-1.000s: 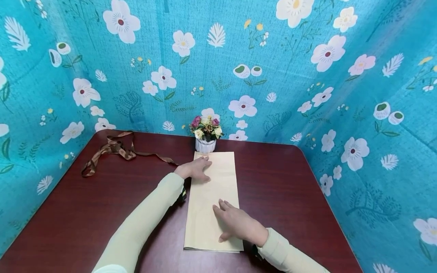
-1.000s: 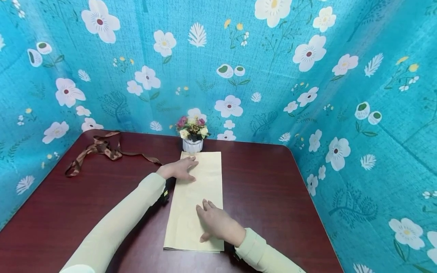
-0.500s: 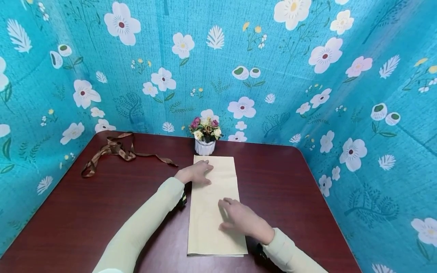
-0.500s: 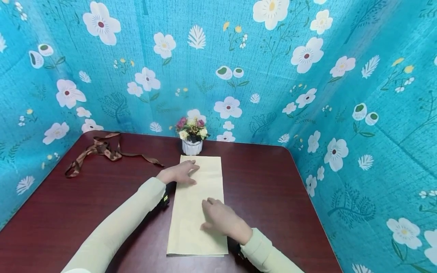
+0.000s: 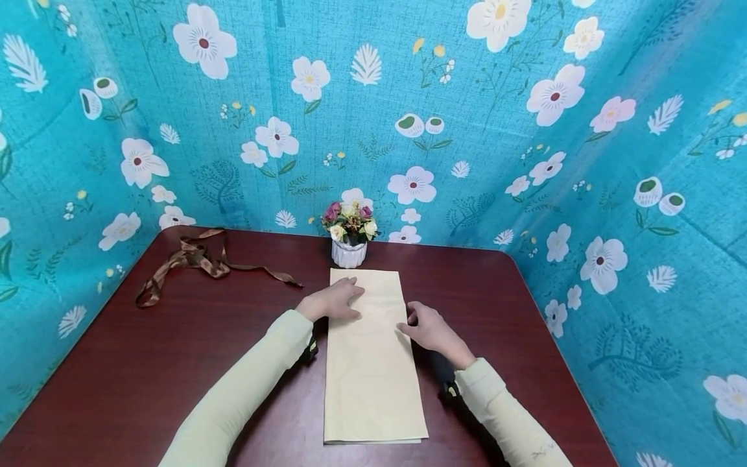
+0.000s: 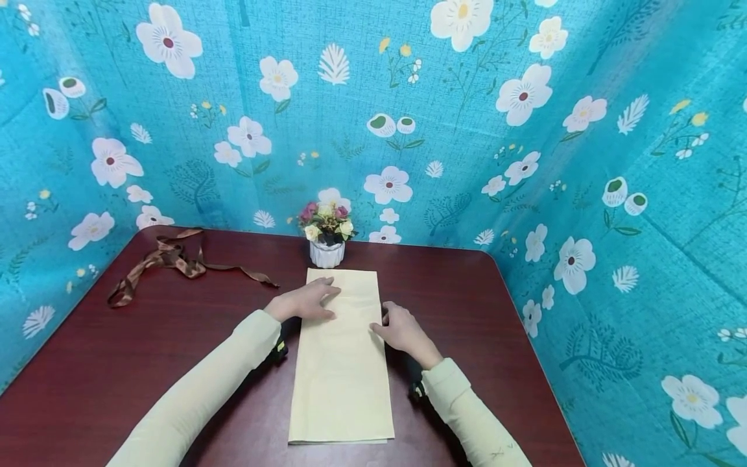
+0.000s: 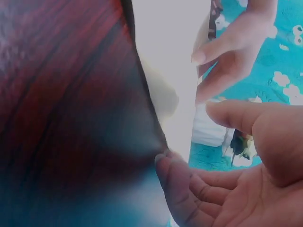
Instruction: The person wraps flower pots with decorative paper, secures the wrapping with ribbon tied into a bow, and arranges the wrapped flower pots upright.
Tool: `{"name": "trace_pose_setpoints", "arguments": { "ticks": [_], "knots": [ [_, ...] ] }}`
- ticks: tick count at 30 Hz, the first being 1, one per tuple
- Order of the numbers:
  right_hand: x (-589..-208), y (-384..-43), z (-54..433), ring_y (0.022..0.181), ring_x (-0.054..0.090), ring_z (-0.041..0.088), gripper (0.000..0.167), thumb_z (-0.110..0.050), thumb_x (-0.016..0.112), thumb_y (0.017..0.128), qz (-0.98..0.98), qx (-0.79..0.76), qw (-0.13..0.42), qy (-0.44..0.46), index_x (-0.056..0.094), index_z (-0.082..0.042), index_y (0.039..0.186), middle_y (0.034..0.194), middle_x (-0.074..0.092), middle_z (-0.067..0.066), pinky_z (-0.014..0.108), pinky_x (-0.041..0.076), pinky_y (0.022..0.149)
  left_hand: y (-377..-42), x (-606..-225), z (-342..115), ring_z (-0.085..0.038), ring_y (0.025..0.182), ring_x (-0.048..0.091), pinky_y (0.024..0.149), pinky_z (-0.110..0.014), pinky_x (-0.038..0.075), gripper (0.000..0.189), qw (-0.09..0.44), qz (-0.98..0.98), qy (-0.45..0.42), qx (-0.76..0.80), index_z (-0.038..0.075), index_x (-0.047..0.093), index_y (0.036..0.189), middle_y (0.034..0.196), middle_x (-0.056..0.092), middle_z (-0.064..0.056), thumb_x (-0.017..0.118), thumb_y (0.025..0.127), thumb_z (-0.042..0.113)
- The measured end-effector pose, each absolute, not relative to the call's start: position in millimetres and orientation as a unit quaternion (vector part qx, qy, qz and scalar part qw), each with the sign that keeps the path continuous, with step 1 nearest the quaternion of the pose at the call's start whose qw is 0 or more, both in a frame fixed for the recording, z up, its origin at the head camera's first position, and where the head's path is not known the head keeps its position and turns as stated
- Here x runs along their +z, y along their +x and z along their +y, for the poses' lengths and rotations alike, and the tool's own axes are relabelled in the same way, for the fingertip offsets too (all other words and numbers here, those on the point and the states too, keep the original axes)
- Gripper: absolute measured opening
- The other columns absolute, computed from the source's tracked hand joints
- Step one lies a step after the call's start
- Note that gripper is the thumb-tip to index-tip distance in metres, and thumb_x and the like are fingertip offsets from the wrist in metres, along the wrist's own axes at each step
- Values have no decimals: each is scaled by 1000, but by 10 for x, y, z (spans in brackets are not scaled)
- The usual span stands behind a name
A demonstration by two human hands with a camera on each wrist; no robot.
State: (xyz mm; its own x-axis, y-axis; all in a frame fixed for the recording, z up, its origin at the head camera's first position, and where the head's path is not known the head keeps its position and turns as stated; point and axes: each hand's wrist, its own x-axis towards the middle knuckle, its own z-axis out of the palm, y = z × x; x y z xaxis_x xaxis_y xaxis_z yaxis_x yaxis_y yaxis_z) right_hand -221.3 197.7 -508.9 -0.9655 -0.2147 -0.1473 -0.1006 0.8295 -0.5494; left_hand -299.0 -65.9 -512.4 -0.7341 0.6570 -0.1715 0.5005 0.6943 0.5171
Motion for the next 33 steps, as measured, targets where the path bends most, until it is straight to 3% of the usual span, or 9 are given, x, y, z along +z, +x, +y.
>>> {"name": "trace_pose_setpoints", "arguments": {
  "ticks": [4, 7, 10, 17, 21, 24, 26, 29, 33],
  "knots": [
    [-5115, -2254, 2017, 67, 52, 14, 32, -21, 72, 94, 944, -302, 94, -90, 63, 2, 114, 84, 60, 3, 29, 45, 65, -2972, -5114, -652, -40, 153, 22, 122, -50, 26, 62, 175, 904, 318, 227, 1, 52, 147, 160, 35, -26, 73, 95, 26],
    [-5126, -2264, 2033, 64, 47, 11, 16, -17, 72, 93, 941, -315, 76, -98, 62, -4, 94, 78, 56, 0, 26, 41, 62, -2961, -5116, -646, -41, 153, 21, 122, -50, 25, 61, 177, 904, 318, 223, 3, 51, 148, 161, 33, -26, 72, 95, 27],
    [-5108, -2271, 2033, 59, 44, 11, 18, -16, 70, 94, 934, -333, 76, -105, 59, -8, 82, 70, 53, -1, 25, 39, 58, -2956, -5128, -642, -41, 153, 21, 123, -50, 25, 61, 172, 907, 320, 215, 4, 51, 148, 161, 33, -25, 71, 96, 28],
    [-5034, -2297, 2004, 47, 31, 8, 40, -15, 67, 96, 924, -353, 82, -125, 47, -14, 62, 53, 33, -7, 23, 28, 49, -2928, -5134, -615, -42, 152, 24, 122, -50, 26, 56, 152, 902, 342, 213, 0, 53, 145, 155, 43, -24, 69, 96, 23],
    [-4940, -2285, 1956, 46, 31, 7, 41, -14, 68, 96, 920, -359, 57, -144, 47, -14, 61, 53, 35, -7, 22, 27, 48, -2882, -5145, -575, -40, 147, 36, 120, -49, 31, 45, 90, 894, 373, 231, -2, 55, 141, 146, 55, -20, 60, 101, 19],
    [-4833, -2265, 1898, 48, 34, 6, 34, -13, 70, 95, 915, -366, 26, -168, 54, -13, 65, 55, 40, -6, 22, 30, 49, -2829, -5102, -502, -32, 127, 56, 110, -44, 43, 32, 1, 891, 358, 281, 2, 66, 126, 127, 65, -15, 52, 106, 22],
    [-4752, -2246, 1853, 51, 37, 7, 30, -12, 71, 95, 910, -372, 8, -184, 57, -12, 68, 58, 43, -5, 22, 32, 51, -2783, -5024, -438, -24, 100, 64, 92, -39, 51, 32, -47, 885, 322, 334, 7, 72, 104, 103, 68, -9, 49, 108, 29],
    [-4628, -2202, 1779, 54, 41, 8, 24, -12, 71, 95, 899, -387, -8, -203, 62, -13, 73, 60, 48, -5, 24, 37, 53, -2714, -4865, -344, -18, 61, 54, 62, -32, 46, 55, -70, 867, 257, 421, 12, 61, 67, 64, 54, -1, 46, 107, 46],
    [-4487, -2113, 1688, 56, 48, 9, 18, -11, 70, 95, 887, -403, -12, -225, 66, -15, 78, 63, 55, -5, 25, 45, 56, -2642, -4660, -261, -16, 41, 33, 45, -28, 27, 72, -43, 859, 195, 471, 13, 42, 49, 45, 34, 3, 49, 99, 64]
  ]
}}
